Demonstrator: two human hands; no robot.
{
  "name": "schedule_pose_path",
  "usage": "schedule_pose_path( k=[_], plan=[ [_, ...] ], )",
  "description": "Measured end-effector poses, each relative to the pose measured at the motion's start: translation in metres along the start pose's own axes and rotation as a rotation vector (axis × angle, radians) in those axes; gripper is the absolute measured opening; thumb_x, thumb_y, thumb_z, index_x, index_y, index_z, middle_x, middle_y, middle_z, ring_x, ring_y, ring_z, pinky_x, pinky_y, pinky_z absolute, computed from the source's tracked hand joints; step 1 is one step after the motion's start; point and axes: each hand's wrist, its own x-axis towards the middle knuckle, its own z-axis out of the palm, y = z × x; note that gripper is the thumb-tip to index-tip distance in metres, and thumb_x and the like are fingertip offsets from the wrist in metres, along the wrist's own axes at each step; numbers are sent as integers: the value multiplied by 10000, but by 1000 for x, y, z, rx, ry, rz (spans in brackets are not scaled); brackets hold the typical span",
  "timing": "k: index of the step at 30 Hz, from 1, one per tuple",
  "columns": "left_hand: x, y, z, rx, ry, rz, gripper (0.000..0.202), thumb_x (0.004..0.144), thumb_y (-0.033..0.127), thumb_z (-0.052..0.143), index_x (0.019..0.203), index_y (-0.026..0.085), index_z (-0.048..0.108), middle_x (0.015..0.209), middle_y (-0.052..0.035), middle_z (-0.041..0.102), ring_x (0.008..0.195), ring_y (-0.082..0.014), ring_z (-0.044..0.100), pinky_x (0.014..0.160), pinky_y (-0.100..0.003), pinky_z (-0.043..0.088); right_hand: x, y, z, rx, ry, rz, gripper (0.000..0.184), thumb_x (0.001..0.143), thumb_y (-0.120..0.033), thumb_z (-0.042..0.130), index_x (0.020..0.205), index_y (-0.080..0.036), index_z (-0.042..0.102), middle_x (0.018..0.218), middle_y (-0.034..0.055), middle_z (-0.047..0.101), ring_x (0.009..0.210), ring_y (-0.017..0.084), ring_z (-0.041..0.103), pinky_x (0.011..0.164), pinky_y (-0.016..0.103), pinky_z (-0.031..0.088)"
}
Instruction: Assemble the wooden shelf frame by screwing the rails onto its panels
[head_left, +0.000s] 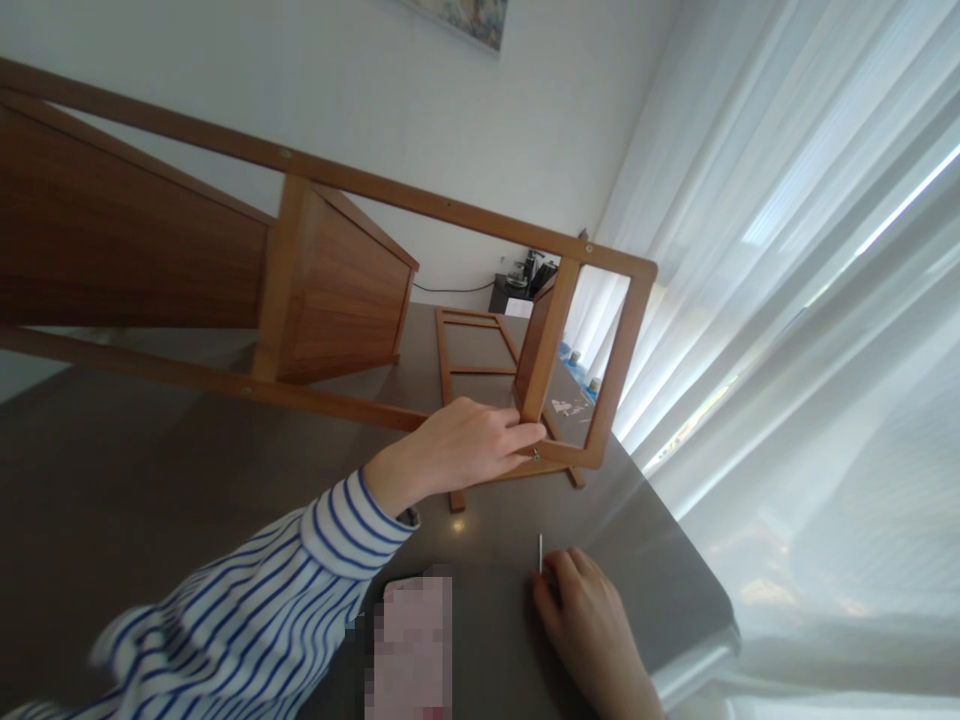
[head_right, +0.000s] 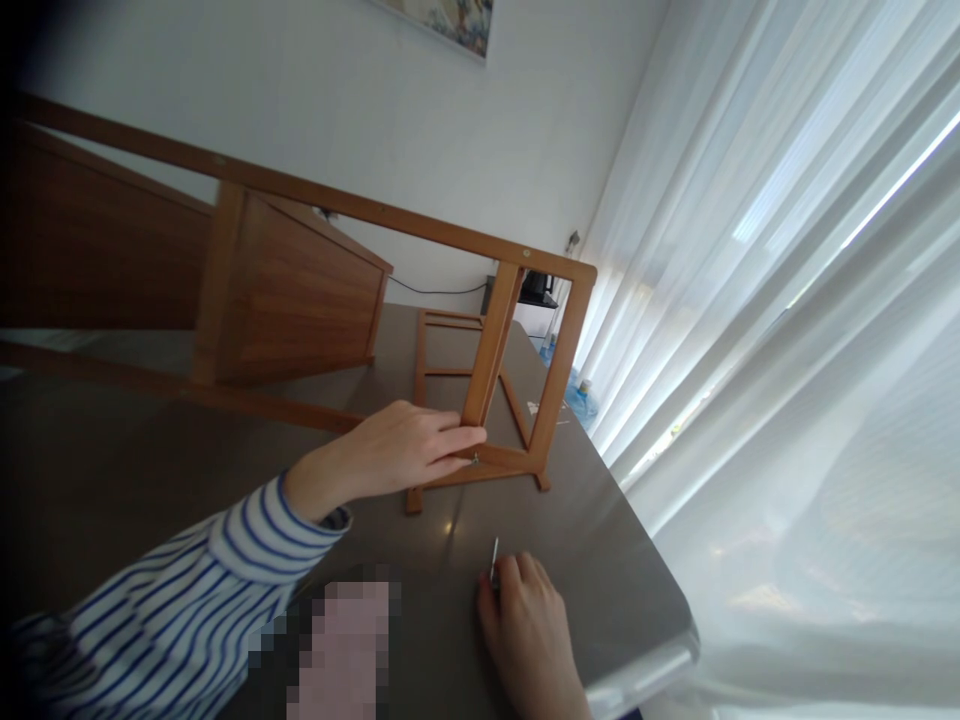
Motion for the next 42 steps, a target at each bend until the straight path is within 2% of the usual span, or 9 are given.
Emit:
schedule_pose_path(
  k=[3,7,15,20,23,27,32,38,42],
  plan=[
    [0,0,1,6,3,-1,243,939,325,459,1150,245,550,842,-8,651,656,-142,629,494,-215,354,-1,0,-2,-53,-47,-9,78,895,-239,555,828,-216,585,819,33,621,796,189,626,692,277,449],
    [0,0,1,-4,-2,6,223,936,313,464,1128,244,552,821,-1,646,640,-142,621,488,-212,343,1,2,-2,-137,-69,-46,119,867,-120,558,803,-217,585,796,28,619,764,180,618,657,266,457],
    [0,0,0,-16,-11,4,219,944,313,445,1130,251,542,819,2,645,645,-148,615,491,-211,331,0,7,3,-383,34,-124,204,787,-5,524,757,-201,575,720,53,626,667,218,611,527,283,433],
    [0,1,0,-18,-13,-3,229,946,315,437,1140,256,543,826,1,645,647,-151,618,494,-215,338,-1,16,-11,-105,31,-122,180,887,-123,477,737,-207,529,636,19,630,574,175,630,511,254,405],
    [1,1,-1,-25,-12,-7,225,945,318,442,1136,255,545,835,-2,648,643,-143,617,502,-212,346,0,16,-19,156,12,-19,189,929,-232,456,762,-212,541,614,-6,643,542,148,631,508,230,391],
    [1,1,-1,-15,-13,6,229,947,321,439,1137,249,545,840,0,650,652,-150,625,487,-222,348,1,13,-20,420,-1,127,234,900,-353,498,735,-203,568,615,4,643,547,139,608,524,213,422],
    [1,1,0,-13,-14,3,251,950,308,422,1160,248,546,859,-8,654,662,-148,623,512,-227,385,3,11,-26,693,26,100,279,921,-377,464,972,-169,644,752,48,672,671,156,638,603,224,494],
    [1,2,-3,-19,-28,-12,239,937,296,446,1145,244,552,873,-16,659,682,-156,634,532,-229,404,11,0,-59,771,39,-17,223,919,-329,511,967,-188,677,733,27,661,642,131,628,588,202,503],
    [1,3,-5,-19,-44,-16,245,938,294,444,1158,248,540,879,-18,658,698,-162,637,537,-230,411,15,-13,-75,650,219,-118,121,897,-231,556,932,-205,668,800,30,693,712,135,663,648,207,530]
  ],
)
